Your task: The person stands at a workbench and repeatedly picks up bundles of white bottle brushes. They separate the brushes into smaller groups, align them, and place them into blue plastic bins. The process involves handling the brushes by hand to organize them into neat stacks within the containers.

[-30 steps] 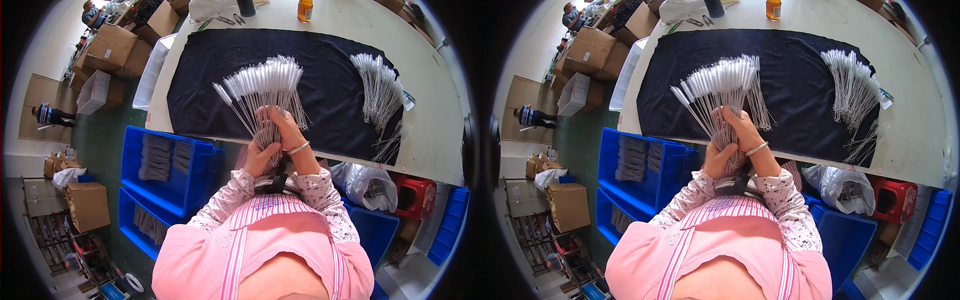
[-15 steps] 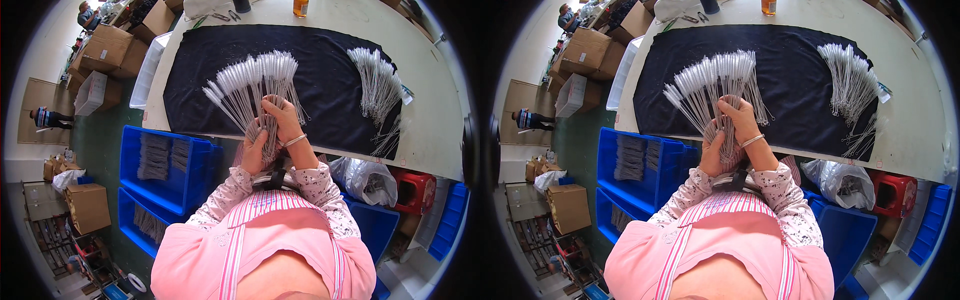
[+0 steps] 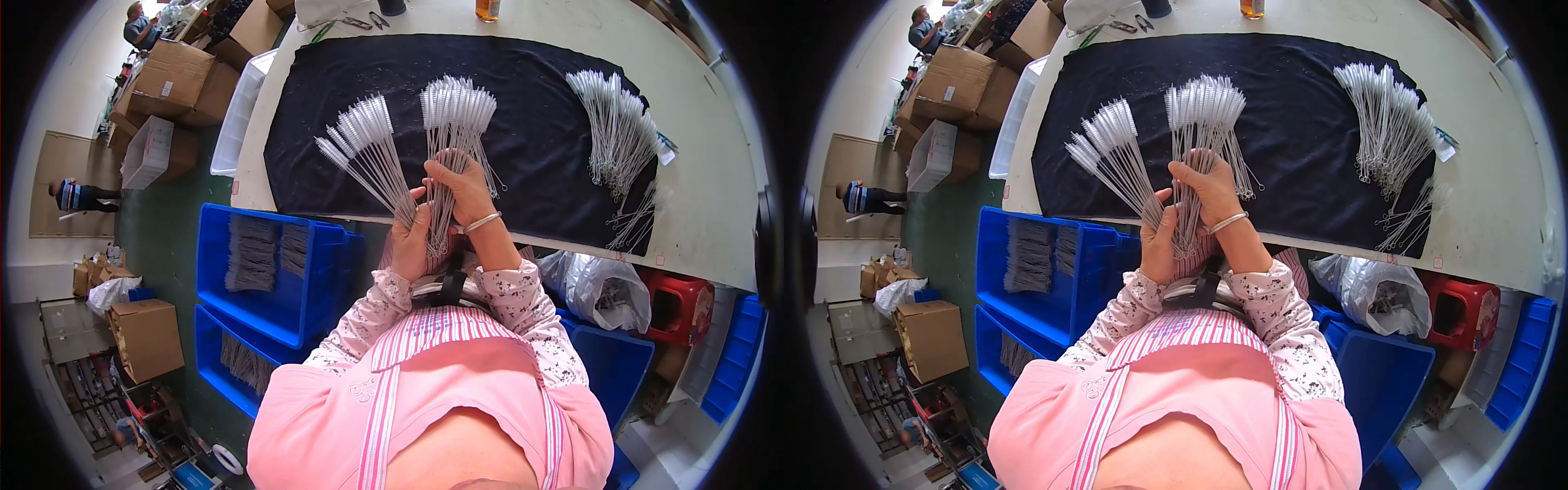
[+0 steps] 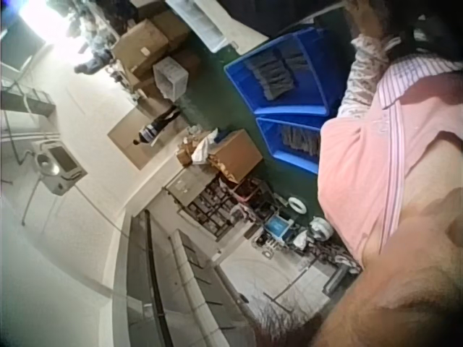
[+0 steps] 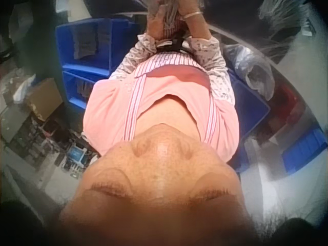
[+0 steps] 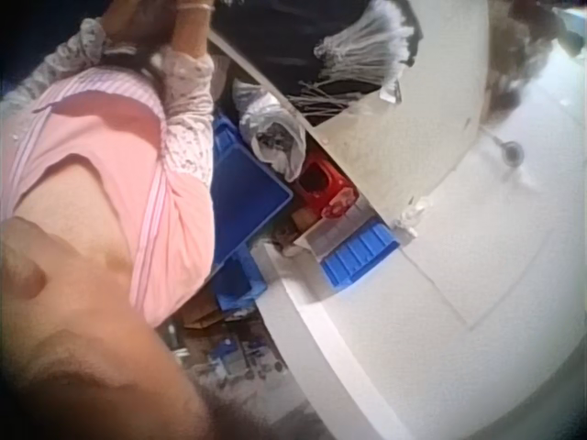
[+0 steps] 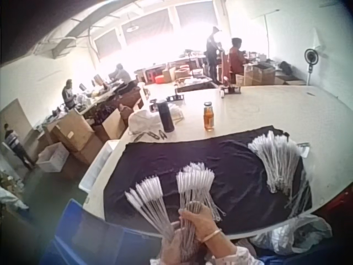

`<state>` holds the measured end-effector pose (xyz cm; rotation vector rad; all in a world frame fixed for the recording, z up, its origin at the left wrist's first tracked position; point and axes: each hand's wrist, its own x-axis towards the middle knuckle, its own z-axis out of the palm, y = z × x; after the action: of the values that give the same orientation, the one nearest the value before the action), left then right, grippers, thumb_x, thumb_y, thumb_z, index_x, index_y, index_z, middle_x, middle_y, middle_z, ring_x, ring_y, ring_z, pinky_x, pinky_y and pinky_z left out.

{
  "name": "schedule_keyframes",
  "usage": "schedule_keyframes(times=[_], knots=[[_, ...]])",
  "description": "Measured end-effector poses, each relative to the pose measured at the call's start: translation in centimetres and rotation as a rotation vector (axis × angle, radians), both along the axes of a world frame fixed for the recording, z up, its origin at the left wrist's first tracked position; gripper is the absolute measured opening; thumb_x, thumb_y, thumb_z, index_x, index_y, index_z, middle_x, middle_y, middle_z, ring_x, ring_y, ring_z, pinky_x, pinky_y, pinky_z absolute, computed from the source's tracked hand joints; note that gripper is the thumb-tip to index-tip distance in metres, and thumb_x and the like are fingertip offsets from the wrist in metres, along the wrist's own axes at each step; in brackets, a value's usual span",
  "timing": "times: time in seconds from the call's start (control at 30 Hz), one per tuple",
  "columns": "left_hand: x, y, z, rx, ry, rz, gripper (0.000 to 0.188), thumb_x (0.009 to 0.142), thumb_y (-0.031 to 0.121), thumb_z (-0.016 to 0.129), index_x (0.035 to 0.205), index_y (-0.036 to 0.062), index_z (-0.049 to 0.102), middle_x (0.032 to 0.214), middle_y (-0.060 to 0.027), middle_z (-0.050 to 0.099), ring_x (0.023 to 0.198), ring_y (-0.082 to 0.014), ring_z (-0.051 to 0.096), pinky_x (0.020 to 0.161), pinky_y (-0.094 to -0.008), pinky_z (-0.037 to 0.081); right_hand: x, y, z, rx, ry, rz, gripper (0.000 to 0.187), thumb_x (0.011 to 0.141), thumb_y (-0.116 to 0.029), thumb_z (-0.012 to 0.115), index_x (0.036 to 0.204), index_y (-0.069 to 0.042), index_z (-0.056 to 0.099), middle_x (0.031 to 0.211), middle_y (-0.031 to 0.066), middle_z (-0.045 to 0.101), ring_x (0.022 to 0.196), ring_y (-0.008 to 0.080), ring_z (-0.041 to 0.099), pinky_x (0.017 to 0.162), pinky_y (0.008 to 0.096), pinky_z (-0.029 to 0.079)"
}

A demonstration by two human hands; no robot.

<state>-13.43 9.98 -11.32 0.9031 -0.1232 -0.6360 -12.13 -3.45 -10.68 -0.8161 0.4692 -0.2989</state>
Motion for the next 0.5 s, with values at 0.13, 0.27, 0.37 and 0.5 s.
schedule_keyframes(times=[0.13, 0.27, 0.37, 0.5], knots=[[0.0, -0.5, -0.4, 0.035, -0.068, -0.015, 0.035, 0.095, 0.007, 0.051, 0.13, 0.006, 0.044, 0.106, -0.0079, 0.063, 0.081, -0.0134, 0.064, 0.067, -0.0261, 0.054, -0.7, -0.1, 1.4, 0.128, -0.044, 0.128, 0.018, 0.078, -0.009, 0.076, 0.086, -0.003, 0.061, 0.072, 0.0019, 0.06, 0.062, 0.0107, 0.057, 0.058, 0.0257, 0.051], [0.0, -0.3, -1.2, 0.047, -0.042, -0.056, 0.035, 0.095, 0.007, 0.052, 0.129, 0.0082, 0.044, 0.102, -0.0063, 0.062, 0.075, -0.0127, 0.063, 0.06, -0.0256, 0.053, -0.5, 0.3, 0.5, -0.004, -0.035, 0.089, 0.017, 0.079, -0.013, 0.076, 0.083, -0.005, 0.063, 0.071, 0.001, 0.061, 0.06, 0.0091, 0.056, 0.057, 0.0236, 0.049], [-0.3, -0.1, -1.4, -0.013, -0.02, -0.033, 0.028, 0.095, 0.009, 0.052, 0.122, 0.0091, 0.046, 0.099, -0.0045, 0.062, 0.073, -0.0118, 0.062, 0.056, -0.0256, 0.053, -0.6, 0.3, 0.7, -0.063, 0.009, 0.097, 0.018, 0.082, -0.02, 0.074, 0.082, -0.005, 0.064, 0.071, 0.0009, 0.061, 0.06, 0.0087, 0.057, 0.056, 0.0226, 0.048], [-0.3, -0.1, -1.3, 0.009, 0.022, 0.086, 0.016, 0.097, 0.012, 0.051, 0.112, 0.0095, 0.047, 0.098, -0.0028, 0.059, 0.078, -0.0102, 0.06, 0.061, -0.0243, 0.051, -0.4, 0.1, 0.1, -0.01, 0.023, 0.053, 0.025, 0.085, -0.029, 0.07, 0.083, -0.005, 0.064, 0.073, 0.0031, 0.064, 0.062, 0.0099, 0.058, 0.057, 0.0229, 0.049]])
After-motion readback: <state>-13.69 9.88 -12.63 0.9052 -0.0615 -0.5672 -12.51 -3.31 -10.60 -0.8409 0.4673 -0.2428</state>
